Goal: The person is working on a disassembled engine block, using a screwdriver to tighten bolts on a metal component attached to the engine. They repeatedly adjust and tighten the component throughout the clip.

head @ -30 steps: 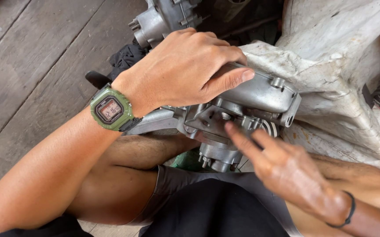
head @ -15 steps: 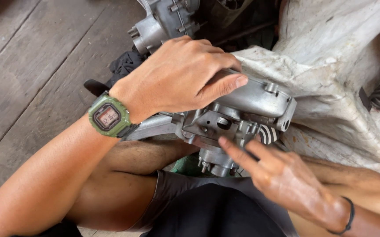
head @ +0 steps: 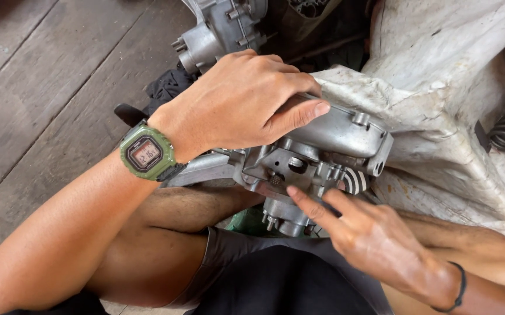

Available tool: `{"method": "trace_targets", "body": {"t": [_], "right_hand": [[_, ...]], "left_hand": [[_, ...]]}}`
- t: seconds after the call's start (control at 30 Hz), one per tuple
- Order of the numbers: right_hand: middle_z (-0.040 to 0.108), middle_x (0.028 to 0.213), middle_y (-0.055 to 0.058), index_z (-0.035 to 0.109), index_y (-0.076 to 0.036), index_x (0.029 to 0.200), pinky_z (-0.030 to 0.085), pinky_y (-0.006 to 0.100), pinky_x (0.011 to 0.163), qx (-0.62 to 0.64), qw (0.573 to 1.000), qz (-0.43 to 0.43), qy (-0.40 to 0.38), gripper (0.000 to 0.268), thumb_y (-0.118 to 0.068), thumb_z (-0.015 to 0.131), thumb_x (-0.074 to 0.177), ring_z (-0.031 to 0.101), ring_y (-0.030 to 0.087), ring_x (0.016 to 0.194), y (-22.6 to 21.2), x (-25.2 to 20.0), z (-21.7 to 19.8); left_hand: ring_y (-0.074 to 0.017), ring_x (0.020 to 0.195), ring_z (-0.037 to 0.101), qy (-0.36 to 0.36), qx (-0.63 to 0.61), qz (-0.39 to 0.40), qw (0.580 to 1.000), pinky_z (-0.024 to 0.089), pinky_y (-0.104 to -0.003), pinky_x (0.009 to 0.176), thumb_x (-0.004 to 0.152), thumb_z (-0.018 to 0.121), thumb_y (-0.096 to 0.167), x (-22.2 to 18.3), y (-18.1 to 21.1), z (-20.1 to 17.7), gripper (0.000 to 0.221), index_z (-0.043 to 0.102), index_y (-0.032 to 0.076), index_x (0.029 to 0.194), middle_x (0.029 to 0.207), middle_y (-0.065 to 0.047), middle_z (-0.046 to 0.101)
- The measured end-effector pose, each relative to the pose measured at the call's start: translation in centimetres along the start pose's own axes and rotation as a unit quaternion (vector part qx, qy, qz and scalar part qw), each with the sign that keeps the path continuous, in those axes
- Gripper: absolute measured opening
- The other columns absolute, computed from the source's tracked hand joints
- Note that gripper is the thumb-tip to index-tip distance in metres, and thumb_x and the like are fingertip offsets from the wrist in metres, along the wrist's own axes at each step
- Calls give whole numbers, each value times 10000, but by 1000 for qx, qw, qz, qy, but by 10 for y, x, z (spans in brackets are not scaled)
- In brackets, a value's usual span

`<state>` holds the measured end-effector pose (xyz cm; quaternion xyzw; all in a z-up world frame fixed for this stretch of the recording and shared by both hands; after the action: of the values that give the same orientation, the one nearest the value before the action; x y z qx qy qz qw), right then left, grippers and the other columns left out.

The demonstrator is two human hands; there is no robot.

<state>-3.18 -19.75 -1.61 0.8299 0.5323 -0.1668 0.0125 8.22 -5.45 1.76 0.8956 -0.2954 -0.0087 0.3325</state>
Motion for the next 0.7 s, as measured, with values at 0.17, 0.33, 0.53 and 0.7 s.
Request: {"method": "trace_targets", "body": {"t": [0.17,0.33,0.53,0.7], "right_hand": [[502,928,-22,411,-235,1587,543,357,389,-39,998,44,18,864,-5,607,777,616,164,517,16,-8,-1],[525,957,-10,385,-251,1596,552,390,376,-4,999,42,11,852,-11,577,801,656,214,568,18,-12,9],[495,863,-35,425,-232,1575,562,372,420,-9,998,37,44,792,-41,608,828,640,182,555,21,-18,5],[553,878,-71,419,-222,1574,507,315,330,-56,995,30,72,738,-79,607,875,609,101,504,28,-20,-1]], "left_hand": [[-376,882,699,11,8,24,1000,510,-537,685,1107,366,437,1,5,-3,534,732,49,1089,1016,-93,776],[-344,910,700,-6,7,8,1000,502,-516,741,1091,327,467,1,2,-1,559,731,82,1127,1026,-70,776],[-324,904,715,-6,0,5,1000,527,-497,770,1093,352,433,0,4,-2,522,729,74,1128,975,-54,777],[-335,951,718,-10,-3,4,1000,532,-509,771,1092,345,435,1,3,-3,544,729,53,1141,1071,-88,781]]}}
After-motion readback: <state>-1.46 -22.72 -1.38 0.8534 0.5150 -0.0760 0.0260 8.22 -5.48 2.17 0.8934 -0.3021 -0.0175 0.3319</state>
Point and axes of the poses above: each hand's wrist, its own x-axis towards the middle knuckle, its own z-axis out of the palm, y = z × x, the point moved 10 cm from there along x, towards the middle knuckle
